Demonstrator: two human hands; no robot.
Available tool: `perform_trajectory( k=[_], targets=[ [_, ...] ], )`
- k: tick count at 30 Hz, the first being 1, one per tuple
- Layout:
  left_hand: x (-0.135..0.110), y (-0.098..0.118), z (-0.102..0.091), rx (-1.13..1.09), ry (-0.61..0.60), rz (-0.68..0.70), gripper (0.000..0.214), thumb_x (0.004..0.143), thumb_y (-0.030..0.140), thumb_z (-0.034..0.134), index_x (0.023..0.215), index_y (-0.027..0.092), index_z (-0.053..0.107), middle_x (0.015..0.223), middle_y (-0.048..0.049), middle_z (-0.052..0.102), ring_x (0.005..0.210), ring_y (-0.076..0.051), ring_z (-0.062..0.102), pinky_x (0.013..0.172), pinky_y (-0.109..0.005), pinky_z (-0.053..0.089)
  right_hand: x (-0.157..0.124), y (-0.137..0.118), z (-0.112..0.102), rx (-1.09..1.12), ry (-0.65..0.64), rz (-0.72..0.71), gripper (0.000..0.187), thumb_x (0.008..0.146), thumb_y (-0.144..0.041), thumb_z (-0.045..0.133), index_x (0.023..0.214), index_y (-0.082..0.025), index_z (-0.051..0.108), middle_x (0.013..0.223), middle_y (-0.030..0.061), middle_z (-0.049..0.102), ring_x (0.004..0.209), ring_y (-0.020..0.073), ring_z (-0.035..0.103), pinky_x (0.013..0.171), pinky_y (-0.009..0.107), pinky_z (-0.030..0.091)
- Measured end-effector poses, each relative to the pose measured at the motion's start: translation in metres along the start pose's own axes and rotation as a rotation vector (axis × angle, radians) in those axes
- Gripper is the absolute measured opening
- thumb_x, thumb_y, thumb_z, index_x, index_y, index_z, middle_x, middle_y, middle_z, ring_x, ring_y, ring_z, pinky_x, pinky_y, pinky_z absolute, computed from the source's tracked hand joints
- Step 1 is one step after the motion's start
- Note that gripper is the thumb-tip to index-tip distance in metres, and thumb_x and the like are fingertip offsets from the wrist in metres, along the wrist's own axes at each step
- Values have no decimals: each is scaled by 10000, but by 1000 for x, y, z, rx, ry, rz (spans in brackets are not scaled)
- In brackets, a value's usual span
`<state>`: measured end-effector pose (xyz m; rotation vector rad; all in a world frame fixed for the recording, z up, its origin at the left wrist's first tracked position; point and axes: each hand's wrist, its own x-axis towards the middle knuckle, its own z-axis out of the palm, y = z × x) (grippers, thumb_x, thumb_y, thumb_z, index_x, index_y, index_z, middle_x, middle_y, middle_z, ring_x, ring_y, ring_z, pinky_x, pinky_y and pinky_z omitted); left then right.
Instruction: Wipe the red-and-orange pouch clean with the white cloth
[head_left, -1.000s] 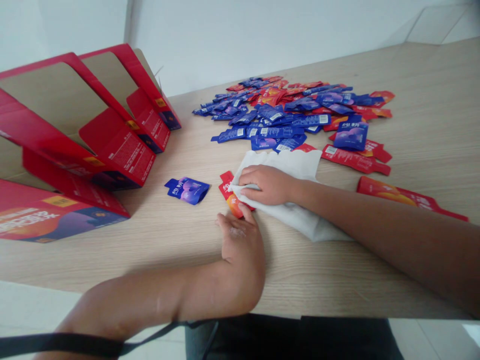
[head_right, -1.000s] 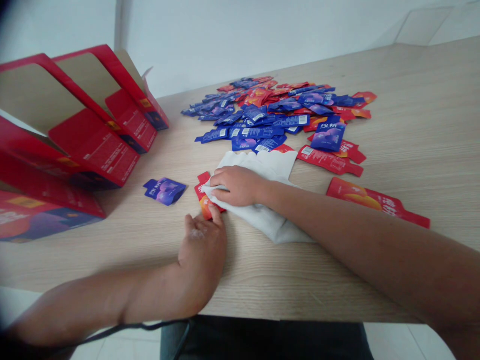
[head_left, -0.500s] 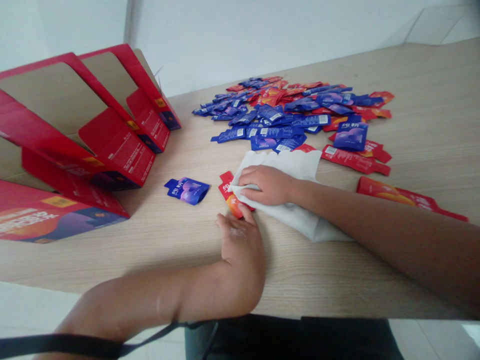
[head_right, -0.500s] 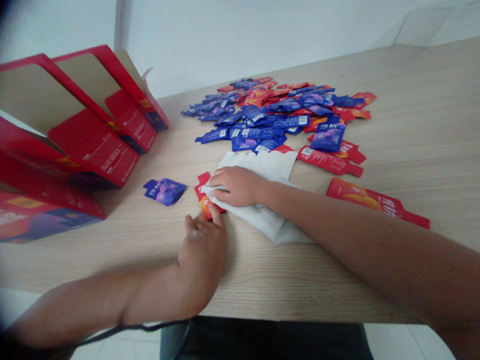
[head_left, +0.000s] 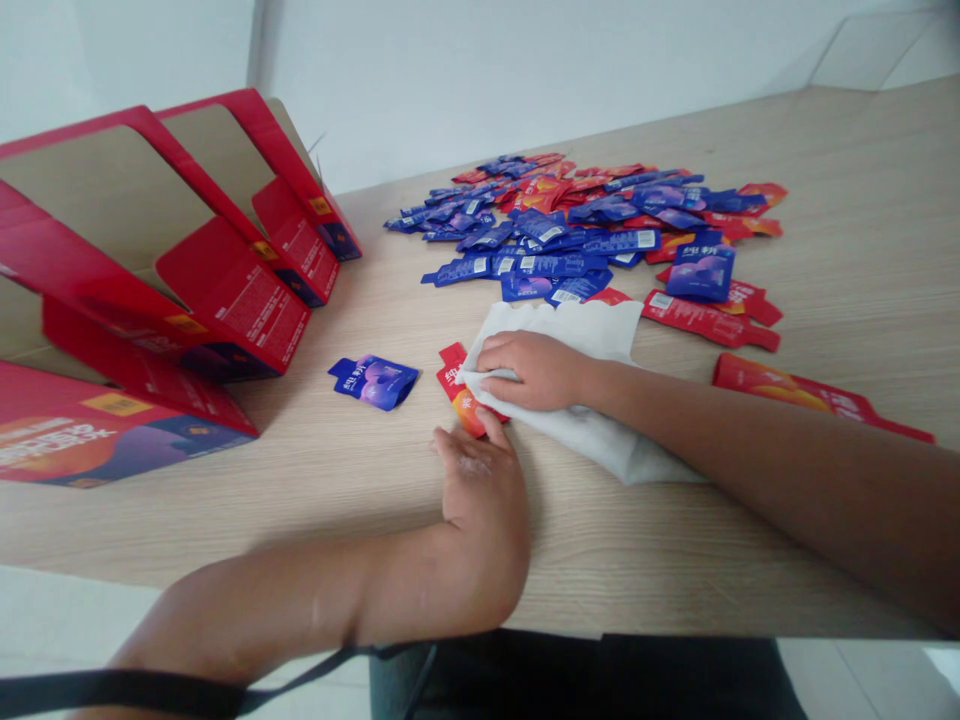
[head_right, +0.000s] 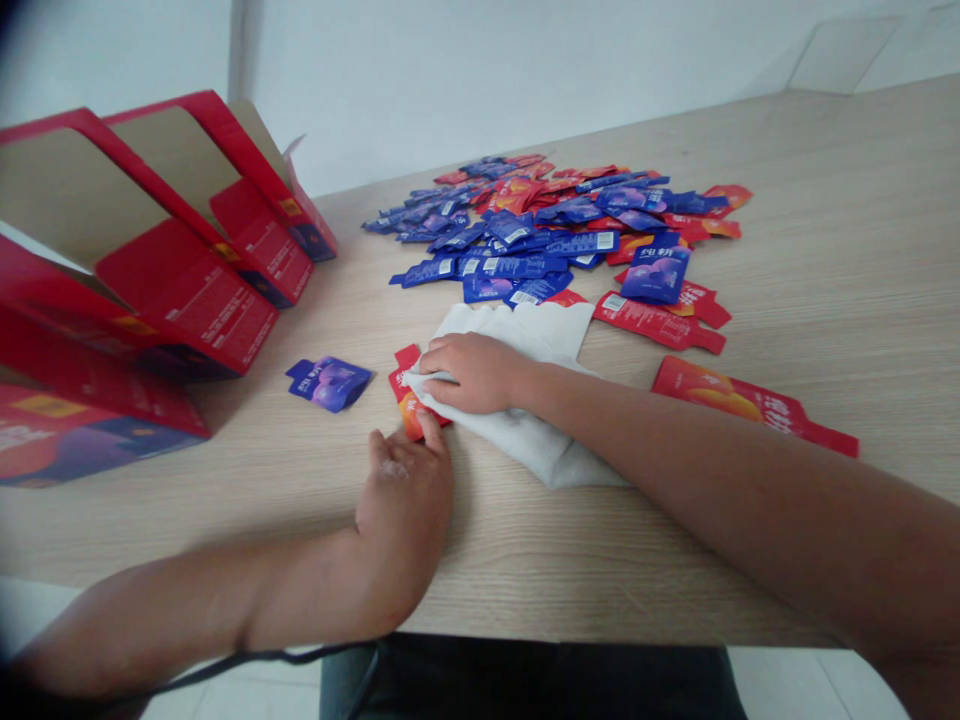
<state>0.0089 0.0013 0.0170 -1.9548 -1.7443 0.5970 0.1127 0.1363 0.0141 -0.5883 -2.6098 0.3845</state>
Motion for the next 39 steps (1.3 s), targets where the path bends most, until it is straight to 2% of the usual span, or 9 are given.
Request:
perform_trajectory(
  k=[4,13,20,32,39],
  targets=[
    [1,0,-3,-38,-59,-12,527,828,-18,275,1319,12,464,946,-223,716,927,-227,684,974,-426,439,0,0,0,9,5,3,199,858,-245,486,864,-128,647,887,96,627,819,200,539,767,322,398],
    [0,0,0,-34,1,-6,517,837,-13,255,1302,-1,482,904,-228,721,885,-228,694,958,-426,451,0,0,-1,5,0,-3,201,861,-245,483,862,-125,644,884,96,625,820,199,543,770,319,401],
    [0,0,2,27,23,-12,520,831,0,258,1290,33,500,876,-171,735,850,-201,693,943,-405,455,0,-1,-1,0,-3,6,201,862,-244,479,858,-129,644,895,96,628,825,199,543,777,322,401],
    [1,0,2,-100,22,-30,505,843,-7,250,1289,-14,487,901,-212,724,884,-222,692,962,-429,444,-1,-1,0,-10,-5,7,211,869,-252,477,887,-126,645,909,96,629,839,200,551,785,321,407],
    [0,0,2,-15,10,-1,529,833,-23,235,1302,-2,481,898,-223,722,877,-226,697,958,-420,451,0,-1,-1,-9,-4,9,217,869,-249,477,881,-117,649,905,101,630,840,199,553,787,322,410]
  ],
)
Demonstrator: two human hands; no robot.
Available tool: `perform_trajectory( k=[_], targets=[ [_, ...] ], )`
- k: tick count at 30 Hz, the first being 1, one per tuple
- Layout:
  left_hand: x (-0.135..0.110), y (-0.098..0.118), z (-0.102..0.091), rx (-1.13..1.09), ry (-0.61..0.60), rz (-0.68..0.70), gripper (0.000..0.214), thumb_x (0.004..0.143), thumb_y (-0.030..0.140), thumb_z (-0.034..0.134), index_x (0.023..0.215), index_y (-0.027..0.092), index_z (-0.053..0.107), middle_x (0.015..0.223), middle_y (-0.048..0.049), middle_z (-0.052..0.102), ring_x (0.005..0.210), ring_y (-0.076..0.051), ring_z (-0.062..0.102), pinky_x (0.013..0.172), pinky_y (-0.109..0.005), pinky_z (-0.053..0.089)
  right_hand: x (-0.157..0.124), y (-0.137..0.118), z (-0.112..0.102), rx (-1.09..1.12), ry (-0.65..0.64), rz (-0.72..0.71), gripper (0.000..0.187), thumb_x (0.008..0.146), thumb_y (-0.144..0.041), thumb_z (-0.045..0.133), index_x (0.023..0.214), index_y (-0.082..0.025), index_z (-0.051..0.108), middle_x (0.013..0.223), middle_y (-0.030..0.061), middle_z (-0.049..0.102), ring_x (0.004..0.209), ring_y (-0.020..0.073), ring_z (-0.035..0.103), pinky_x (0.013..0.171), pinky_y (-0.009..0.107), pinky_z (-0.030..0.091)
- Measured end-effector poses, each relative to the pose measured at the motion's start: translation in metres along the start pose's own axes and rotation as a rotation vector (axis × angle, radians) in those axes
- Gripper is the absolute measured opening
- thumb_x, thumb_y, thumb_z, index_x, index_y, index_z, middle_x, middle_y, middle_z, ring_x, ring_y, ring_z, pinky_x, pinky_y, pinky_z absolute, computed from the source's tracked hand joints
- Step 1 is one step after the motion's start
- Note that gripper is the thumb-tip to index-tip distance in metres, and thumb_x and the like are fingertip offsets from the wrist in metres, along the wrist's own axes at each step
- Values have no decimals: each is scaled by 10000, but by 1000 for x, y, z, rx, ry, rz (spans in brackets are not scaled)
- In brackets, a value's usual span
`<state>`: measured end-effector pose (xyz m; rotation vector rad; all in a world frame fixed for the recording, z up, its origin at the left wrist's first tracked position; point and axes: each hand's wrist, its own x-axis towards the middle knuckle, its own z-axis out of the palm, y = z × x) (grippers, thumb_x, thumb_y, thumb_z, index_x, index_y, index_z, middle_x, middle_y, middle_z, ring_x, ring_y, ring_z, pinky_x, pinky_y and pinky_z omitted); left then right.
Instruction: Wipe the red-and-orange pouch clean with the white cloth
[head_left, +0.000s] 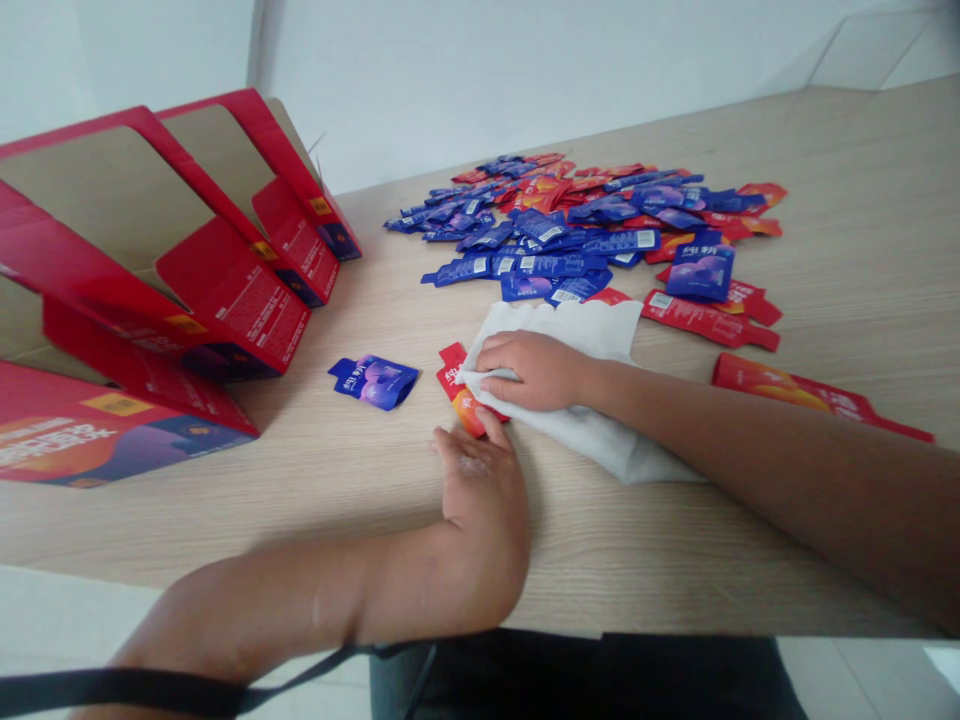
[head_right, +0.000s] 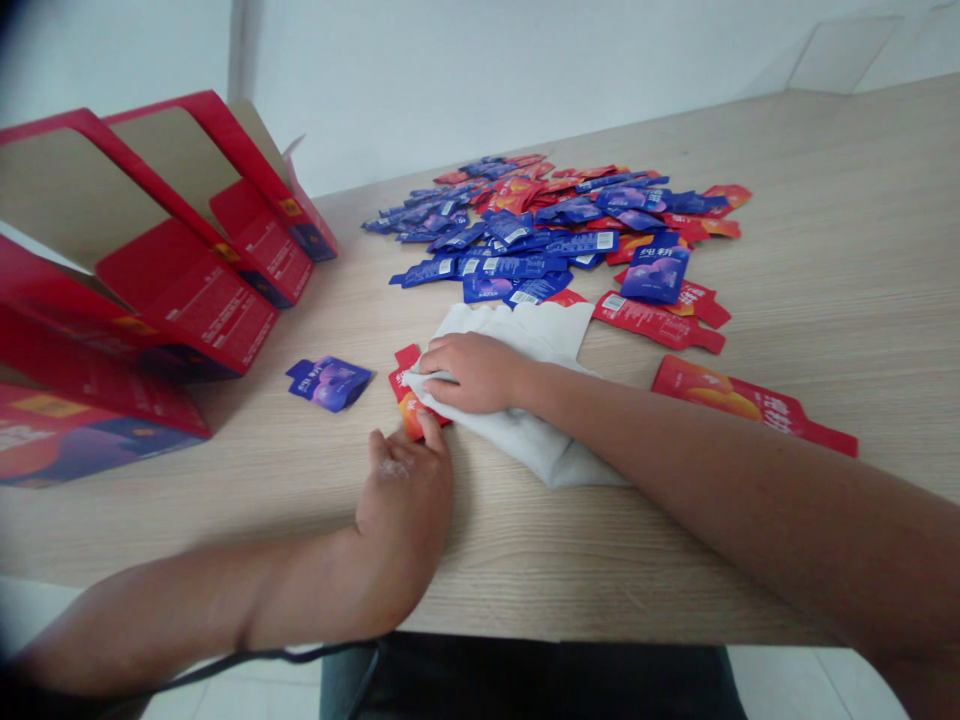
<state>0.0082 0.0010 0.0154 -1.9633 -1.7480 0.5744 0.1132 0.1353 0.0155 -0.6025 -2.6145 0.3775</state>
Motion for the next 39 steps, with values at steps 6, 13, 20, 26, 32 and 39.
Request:
perform_trajectory(
  k=[6,13,20,26,32,39],
  targets=[
    [2,-1,-3,41,-64,5,537,839,-14,232,1323,18,463,927,-212,726,906,-224,696,957,-411,457,0,1,1,-2,8,-10,209,868,-246,480,882,-121,647,905,95,631,837,198,552,783,318,407],
    [3,-1,-4,31,-75,14,540,841,-15,228,1330,18,455,949,-234,718,927,-235,691,968,-416,451,0,1,2,0,5,-12,209,870,-247,479,879,-121,644,897,95,627,833,197,549,783,316,407],
    [2,-1,-2,42,-58,11,531,840,-14,236,1325,-3,452,939,-240,716,912,-236,695,965,-421,455,0,1,2,-6,11,-16,210,872,-249,477,880,-124,645,898,92,627,834,197,549,785,315,406],
    [1,1,0,58,-63,18,536,833,-13,242,1330,-5,442,984,-246,708,958,-243,683,979,-431,450,0,0,1,-6,12,-17,204,869,-247,484,884,-121,644,906,93,630,833,197,554,775,312,405],
    [3,1,-1,38,-80,12,533,831,-13,253,1323,1,455,988,-253,706,959,-247,683,980,-437,451,0,1,2,-6,11,-12,203,867,-242,481,870,-125,646,895,90,628,832,197,550,778,314,407],
    [2,-1,-2,55,-62,24,539,822,-21,259,1327,-7,447,960,-242,715,921,-240,692,966,-425,463,0,1,2,-6,7,-1,209,870,-247,478,866,-127,648,903,90,631,824,193,550,776,314,404]
  ],
)
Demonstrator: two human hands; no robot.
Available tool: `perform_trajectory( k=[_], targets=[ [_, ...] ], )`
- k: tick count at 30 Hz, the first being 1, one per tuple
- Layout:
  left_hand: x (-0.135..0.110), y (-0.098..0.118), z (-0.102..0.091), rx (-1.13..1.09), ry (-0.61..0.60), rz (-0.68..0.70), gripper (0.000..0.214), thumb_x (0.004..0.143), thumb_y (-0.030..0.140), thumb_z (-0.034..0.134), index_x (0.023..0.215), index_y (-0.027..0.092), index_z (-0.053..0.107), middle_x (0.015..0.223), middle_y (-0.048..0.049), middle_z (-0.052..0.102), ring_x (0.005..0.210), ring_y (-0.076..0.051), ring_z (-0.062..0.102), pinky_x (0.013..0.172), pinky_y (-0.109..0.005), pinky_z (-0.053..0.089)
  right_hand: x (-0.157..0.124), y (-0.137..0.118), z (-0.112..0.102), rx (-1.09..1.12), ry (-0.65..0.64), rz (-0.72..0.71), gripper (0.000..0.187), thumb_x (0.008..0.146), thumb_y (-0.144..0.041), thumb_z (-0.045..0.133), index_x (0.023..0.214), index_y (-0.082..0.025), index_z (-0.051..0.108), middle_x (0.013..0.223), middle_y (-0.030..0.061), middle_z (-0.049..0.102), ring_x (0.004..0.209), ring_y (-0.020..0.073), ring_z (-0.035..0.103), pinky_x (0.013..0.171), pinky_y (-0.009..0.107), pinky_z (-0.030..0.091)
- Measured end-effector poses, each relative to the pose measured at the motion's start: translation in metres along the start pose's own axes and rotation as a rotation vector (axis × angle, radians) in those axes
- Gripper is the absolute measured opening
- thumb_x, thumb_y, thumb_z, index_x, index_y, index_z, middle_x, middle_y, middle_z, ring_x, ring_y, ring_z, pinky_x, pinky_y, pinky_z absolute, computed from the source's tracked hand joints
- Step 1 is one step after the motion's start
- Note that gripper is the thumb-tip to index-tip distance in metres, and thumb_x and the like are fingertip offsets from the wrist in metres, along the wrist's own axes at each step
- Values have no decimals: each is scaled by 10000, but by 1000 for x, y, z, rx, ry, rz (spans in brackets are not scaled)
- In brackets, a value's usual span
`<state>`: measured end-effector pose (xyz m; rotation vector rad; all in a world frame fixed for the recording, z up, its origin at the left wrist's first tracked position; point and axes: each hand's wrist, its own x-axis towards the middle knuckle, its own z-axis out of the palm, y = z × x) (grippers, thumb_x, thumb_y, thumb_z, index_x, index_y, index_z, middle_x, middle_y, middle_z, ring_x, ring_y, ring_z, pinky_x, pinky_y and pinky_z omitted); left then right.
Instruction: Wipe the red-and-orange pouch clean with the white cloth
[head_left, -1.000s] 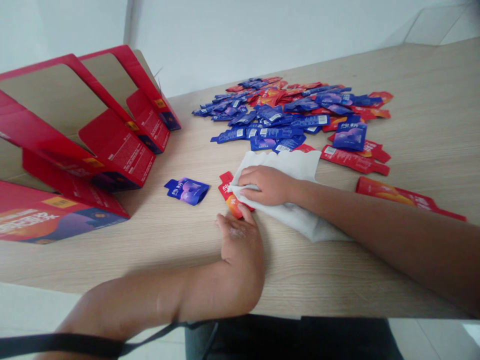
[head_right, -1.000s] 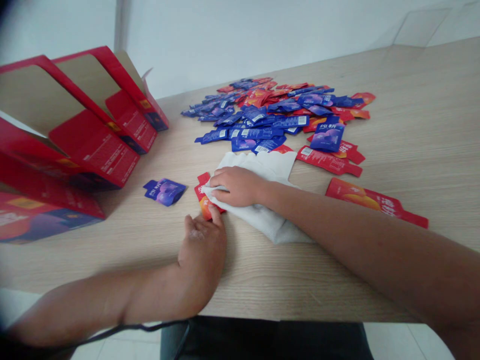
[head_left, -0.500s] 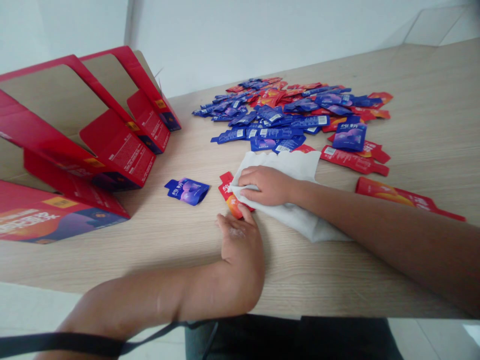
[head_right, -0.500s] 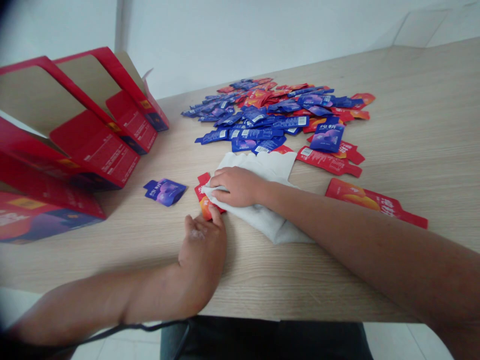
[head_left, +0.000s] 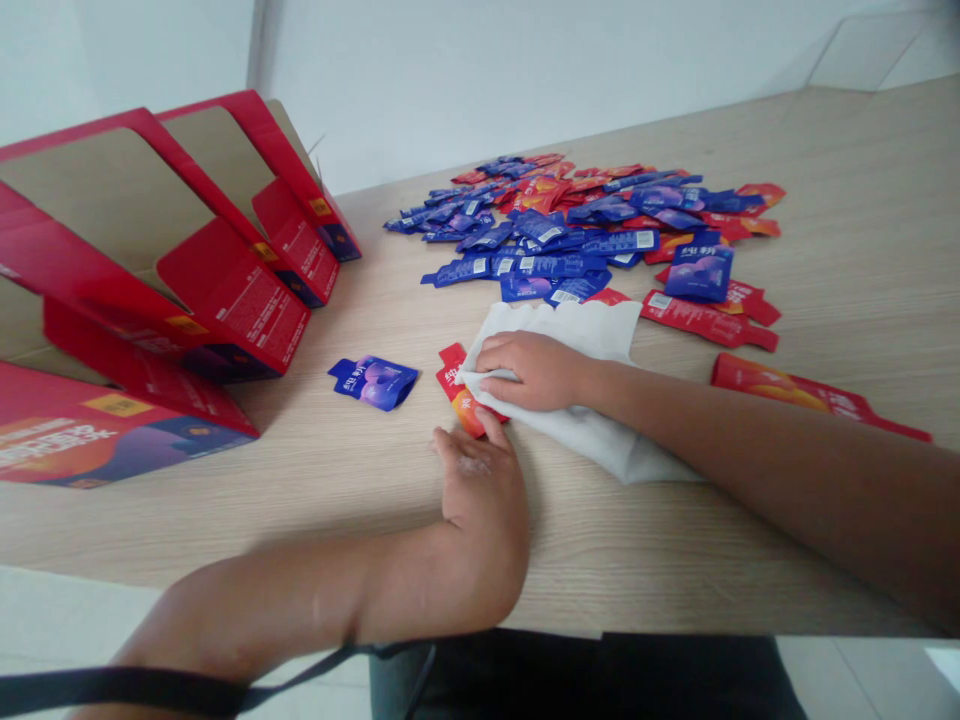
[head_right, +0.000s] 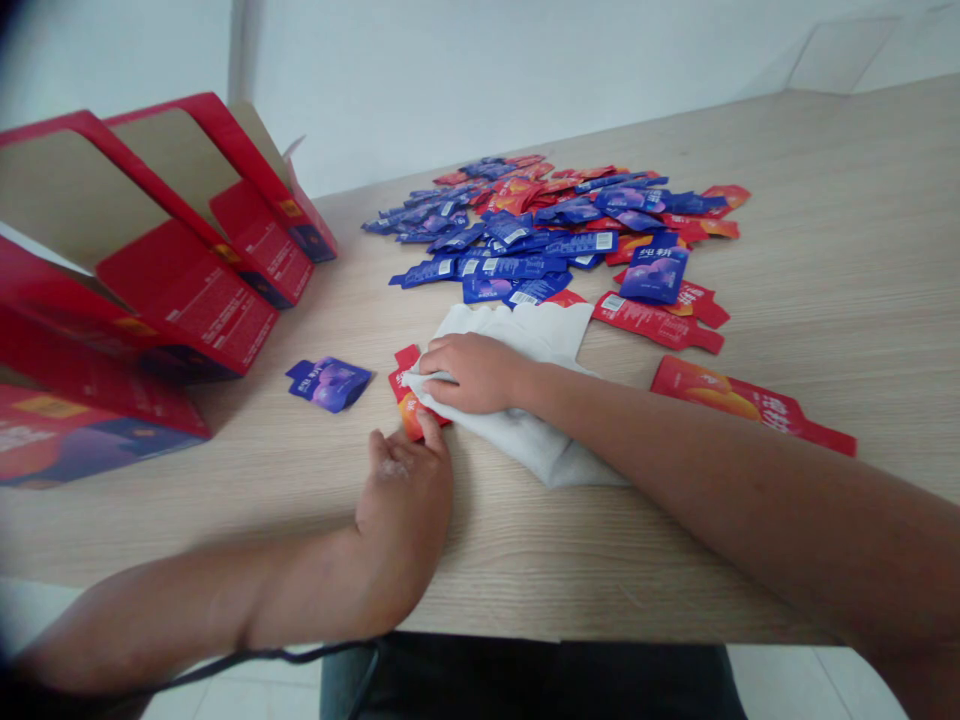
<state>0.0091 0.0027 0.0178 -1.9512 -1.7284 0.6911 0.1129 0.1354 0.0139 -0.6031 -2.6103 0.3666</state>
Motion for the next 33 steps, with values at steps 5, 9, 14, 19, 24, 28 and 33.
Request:
perform_trajectory(
  k=[5,9,14,19,24,28,33],
  targets=[
    [1,0,-2,2,-25,-9,544,825,-20,247,1325,11,458,966,-230,719,936,-237,689,972,-414,459,1,1,0,8,2,-8,206,869,-249,480,862,-126,645,895,91,628,827,195,548,776,314,405],
    [2,0,-3,-4,-29,-14,537,833,-10,250,1325,22,464,970,-229,718,927,-232,691,975,-410,454,1,1,0,8,3,-9,206,868,-249,482,869,-124,645,897,91,628,830,195,550,779,314,405],
    [1,-1,-4,15,-29,-14,537,830,-6,269,1327,38,466,978,-210,722,928,-225,690,978,-404,453,0,0,0,12,1,-6,202,866,-243,479,862,-126,644,895,92,629,831,195,549,785,317,404],
    [0,0,-1,-72,17,-29,520,830,-19,268,1301,7,486,935,-228,722,918,-230,691,976,-428,455,0,0,-1,12,-2,-8,199,863,-241,480,860,-128,643,891,94,626,828,198,546,780,320,405],
    [0,-1,-1,-83,-3,-16,524,831,-20,278,1322,3,458,948,-234,716,942,-235,685,988,-440,442,1,0,-1,20,-3,0,199,861,-240,483,862,-127,647,894,94,627,824,196,545,780,321,404],
    [0,-1,-4,-63,-11,-28,525,840,-13,272,1336,7,441,967,-237,713,940,-227,685,989,-419,441,1,1,-1,21,-9,-5,199,860,-240,484,862,-124,645,887,97,626,828,197,543,782,321,403],
    [0,0,-4,-30,-25,-16,527,834,-10,287,1340,7,435,978,-234,712,946,-232,684,985,-421,445,1,1,0,9,-6,-8,203,865,-242,477,865,-126,643,888,93,625,825,193,541,777,317,402]
  ],
)
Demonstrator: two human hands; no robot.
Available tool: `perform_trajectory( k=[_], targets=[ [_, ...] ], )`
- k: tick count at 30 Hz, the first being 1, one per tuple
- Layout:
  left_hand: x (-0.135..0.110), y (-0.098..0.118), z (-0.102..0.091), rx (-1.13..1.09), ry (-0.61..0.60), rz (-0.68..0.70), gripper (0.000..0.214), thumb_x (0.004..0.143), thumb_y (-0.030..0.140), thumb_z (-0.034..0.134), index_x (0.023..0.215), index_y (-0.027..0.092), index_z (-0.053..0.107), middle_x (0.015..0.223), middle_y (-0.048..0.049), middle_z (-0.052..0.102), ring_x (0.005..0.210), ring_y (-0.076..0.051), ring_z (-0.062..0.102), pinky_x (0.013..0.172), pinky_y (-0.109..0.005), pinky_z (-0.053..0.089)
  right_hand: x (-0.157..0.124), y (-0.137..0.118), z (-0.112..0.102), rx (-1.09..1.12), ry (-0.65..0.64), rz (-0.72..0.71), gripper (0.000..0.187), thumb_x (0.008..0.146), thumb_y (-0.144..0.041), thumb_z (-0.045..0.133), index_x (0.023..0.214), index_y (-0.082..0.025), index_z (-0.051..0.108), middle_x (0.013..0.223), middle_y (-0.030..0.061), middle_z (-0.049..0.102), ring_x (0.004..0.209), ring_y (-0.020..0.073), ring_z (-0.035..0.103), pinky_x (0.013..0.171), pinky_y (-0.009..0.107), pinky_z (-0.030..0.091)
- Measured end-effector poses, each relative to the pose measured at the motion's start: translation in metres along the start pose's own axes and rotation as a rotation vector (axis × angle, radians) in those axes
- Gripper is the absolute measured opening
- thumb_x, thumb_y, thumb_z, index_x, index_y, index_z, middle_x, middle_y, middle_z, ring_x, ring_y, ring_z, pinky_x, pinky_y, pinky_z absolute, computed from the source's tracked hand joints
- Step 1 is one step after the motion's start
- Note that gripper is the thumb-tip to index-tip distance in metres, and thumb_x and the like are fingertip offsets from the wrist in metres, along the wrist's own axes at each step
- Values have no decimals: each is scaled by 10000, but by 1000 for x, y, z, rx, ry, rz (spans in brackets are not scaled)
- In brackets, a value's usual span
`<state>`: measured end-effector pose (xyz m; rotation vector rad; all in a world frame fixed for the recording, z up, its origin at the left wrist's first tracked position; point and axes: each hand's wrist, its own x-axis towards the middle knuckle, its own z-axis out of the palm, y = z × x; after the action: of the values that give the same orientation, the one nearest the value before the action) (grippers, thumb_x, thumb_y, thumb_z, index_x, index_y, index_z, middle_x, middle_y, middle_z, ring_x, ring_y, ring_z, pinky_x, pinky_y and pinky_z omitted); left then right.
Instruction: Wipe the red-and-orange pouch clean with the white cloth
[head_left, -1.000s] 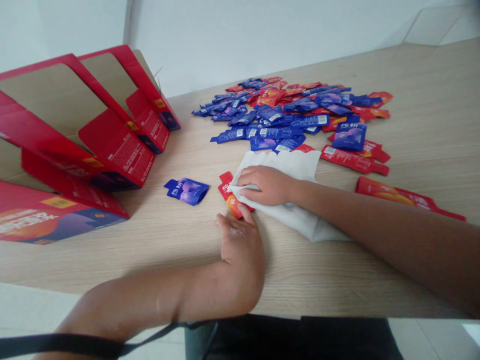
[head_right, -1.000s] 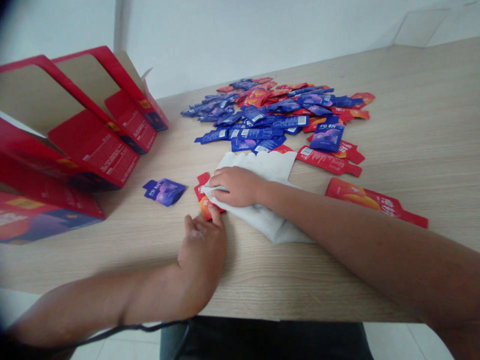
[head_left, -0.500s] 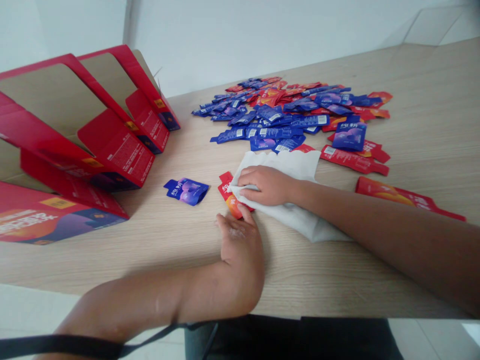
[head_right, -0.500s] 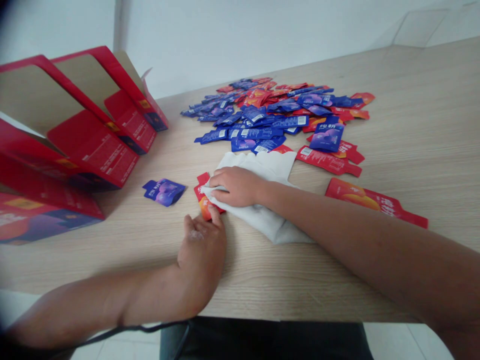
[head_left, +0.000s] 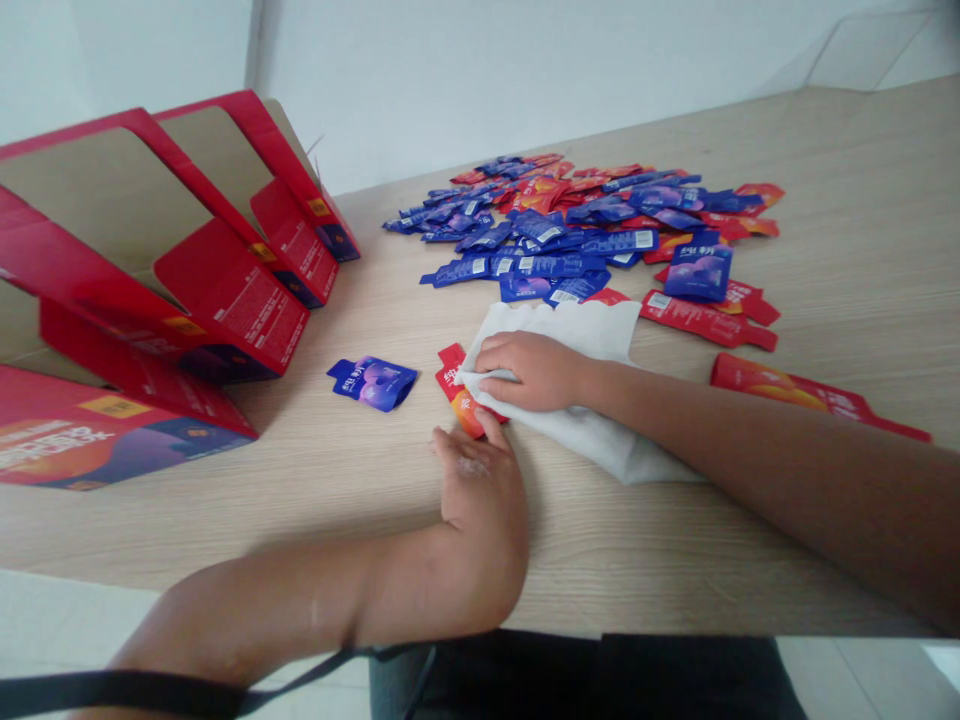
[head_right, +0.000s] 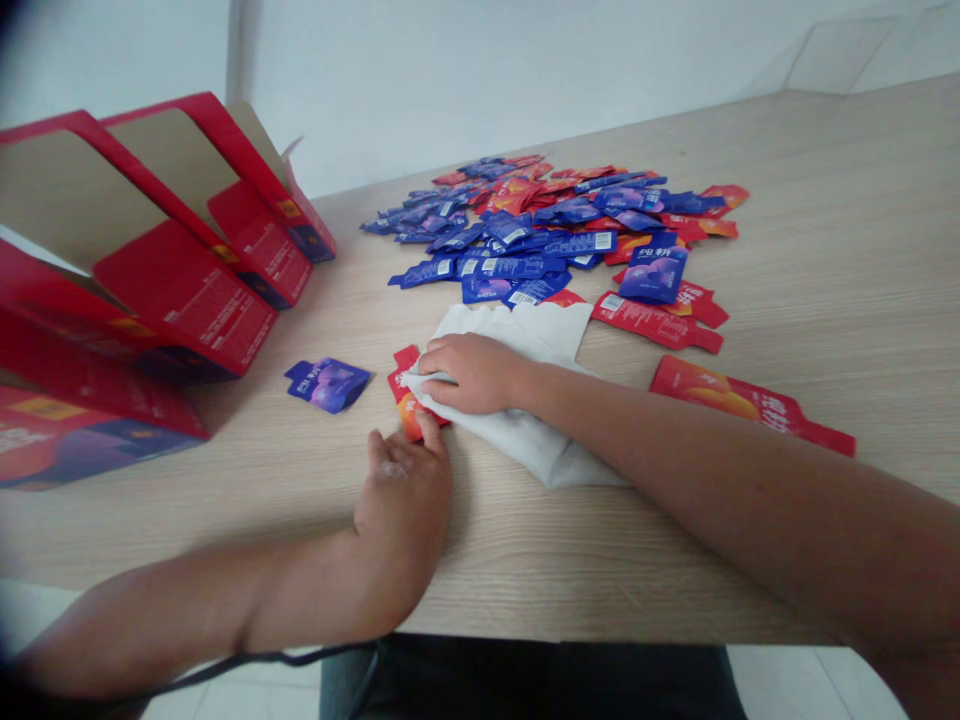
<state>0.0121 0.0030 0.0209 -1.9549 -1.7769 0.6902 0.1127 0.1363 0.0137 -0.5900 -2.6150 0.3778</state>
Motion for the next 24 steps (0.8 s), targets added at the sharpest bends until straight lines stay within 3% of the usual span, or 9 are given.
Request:
perform_trajectory(
  k=[24],
  targets=[
    [1,0,5,-60,48,-11,517,823,-26,281,1302,-13,475,912,-239,716,919,-243,689,968,-434,450,0,-1,-1,7,4,-2,198,861,-239,484,868,-125,646,902,97,631,831,199,549,777,320,403]
  ],
)
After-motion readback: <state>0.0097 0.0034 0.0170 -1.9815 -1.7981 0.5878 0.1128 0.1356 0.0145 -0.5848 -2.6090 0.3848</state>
